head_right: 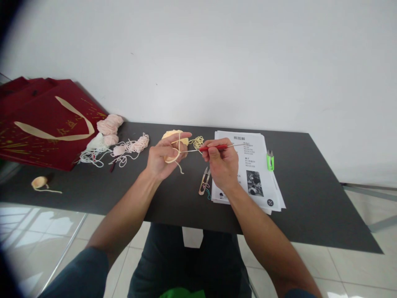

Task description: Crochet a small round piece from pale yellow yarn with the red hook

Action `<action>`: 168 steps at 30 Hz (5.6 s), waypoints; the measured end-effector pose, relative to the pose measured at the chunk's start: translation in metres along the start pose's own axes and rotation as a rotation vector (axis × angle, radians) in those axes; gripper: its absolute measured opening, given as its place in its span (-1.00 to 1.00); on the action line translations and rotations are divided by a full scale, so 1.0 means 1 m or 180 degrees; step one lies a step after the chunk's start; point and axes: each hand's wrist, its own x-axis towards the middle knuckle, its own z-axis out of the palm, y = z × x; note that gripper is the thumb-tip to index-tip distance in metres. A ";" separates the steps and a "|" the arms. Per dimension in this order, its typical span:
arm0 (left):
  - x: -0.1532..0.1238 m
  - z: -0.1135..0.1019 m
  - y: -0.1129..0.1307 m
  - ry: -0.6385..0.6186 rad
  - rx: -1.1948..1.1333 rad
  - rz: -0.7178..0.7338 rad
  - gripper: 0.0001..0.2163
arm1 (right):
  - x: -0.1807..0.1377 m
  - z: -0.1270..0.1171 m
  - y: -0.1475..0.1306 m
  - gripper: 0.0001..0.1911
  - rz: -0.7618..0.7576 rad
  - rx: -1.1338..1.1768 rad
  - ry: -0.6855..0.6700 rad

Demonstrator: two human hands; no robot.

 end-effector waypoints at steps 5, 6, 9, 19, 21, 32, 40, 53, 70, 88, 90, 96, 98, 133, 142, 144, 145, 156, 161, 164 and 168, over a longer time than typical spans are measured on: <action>0.000 0.002 0.002 -0.0040 -0.0014 -0.0041 -0.55 | 0.002 0.001 -0.002 -0.71 0.0542 0.0315 0.0112; -0.001 0.003 0.002 0.0015 0.0023 0.0006 -0.57 | 0.003 0.001 -0.002 -0.70 0.0717 0.0425 0.0175; -0.002 0.004 -0.002 0.0292 0.0283 0.0244 -0.64 | 0.003 0.002 0.002 -0.72 0.1133 0.0644 0.0393; -0.002 0.009 -0.012 0.0869 0.0905 0.0740 -0.31 | -0.009 0.014 0.014 -0.82 0.0933 0.0435 0.0550; -0.003 0.010 -0.013 0.0903 0.0938 0.0718 -0.28 | -0.010 0.015 0.014 -0.82 0.0863 0.0403 0.0554; -0.005 0.015 -0.014 0.0995 0.1122 0.0848 -0.47 | -0.010 0.018 0.013 -0.77 0.0627 0.0228 0.0702; -0.005 0.017 -0.014 0.1069 0.1167 0.0905 -0.49 | -0.009 0.009 0.009 -0.79 0.0237 -0.0095 0.0537; -0.005 0.017 -0.015 0.1270 0.1281 0.1014 -0.53 | -0.014 0.011 0.010 -0.82 -0.0316 -0.0624 0.0651; -0.008 0.020 -0.019 0.1777 0.1733 0.1391 -0.65 | -0.034 0.015 0.009 -0.78 -0.0980 -0.1589 0.0269; -0.001 0.016 -0.014 0.1447 0.0212 0.0703 -0.50 | -0.026 0.001 0.023 -0.51 -0.1652 -0.2082 -0.0359; -0.001 0.015 -0.011 0.1304 0.0013 0.0517 -0.48 | -0.025 0.002 0.023 -0.59 -0.1422 -0.1885 -0.0283; -0.002 0.013 -0.006 0.0983 0.0014 0.0256 -0.43 | -0.015 0.005 0.019 -0.82 -0.0304 -0.0792 0.0207; -0.003 0.013 -0.005 0.0893 0.0173 0.0223 -0.39 | -0.009 0.003 0.017 -0.87 -0.0176 -0.0466 0.0198; -0.006 0.012 -0.004 0.0620 0.0897 0.0511 -0.45 | -0.001 0.000 0.000 -0.72 0.0434 0.0034 0.0287; -0.006 0.014 -0.013 0.0760 0.1063 0.0751 -0.52 | -0.007 0.010 0.008 -0.83 0.0652 0.0050 0.0537; -0.005 0.013 -0.013 0.0811 0.0977 0.0796 -0.48 | -0.007 0.010 0.008 -0.83 0.0618 0.0060 0.0498; -0.005 0.014 -0.013 0.0834 0.0949 0.0805 -0.46 | -0.007 0.010 0.008 -0.83 0.0603 0.0052 0.0463; -0.009 0.021 -0.008 0.1060 0.1128 0.0721 -0.20 | -0.009 0.013 0.003 -0.90 0.0465 -0.0158 0.0333; -0.008 0.020 -0.009 0.1032 0.0984 0.0782 -0.19 | -0.012 0.014 0.004 -0.91 0.0193 -0.0604 0.0531; -0.007 0.018 -0.011 0.0995 0.0837 0.0823 -0.21 | -0.018 0.015 0.003 -0.89 -0.0050 -0.1161 0.0548; -0.006 0.018 -0.013 0.1110 0.0499 0.0807 -0.21 | -0.029 0.014 0.004 -0.77 -0.0875 -0.1907 0.0219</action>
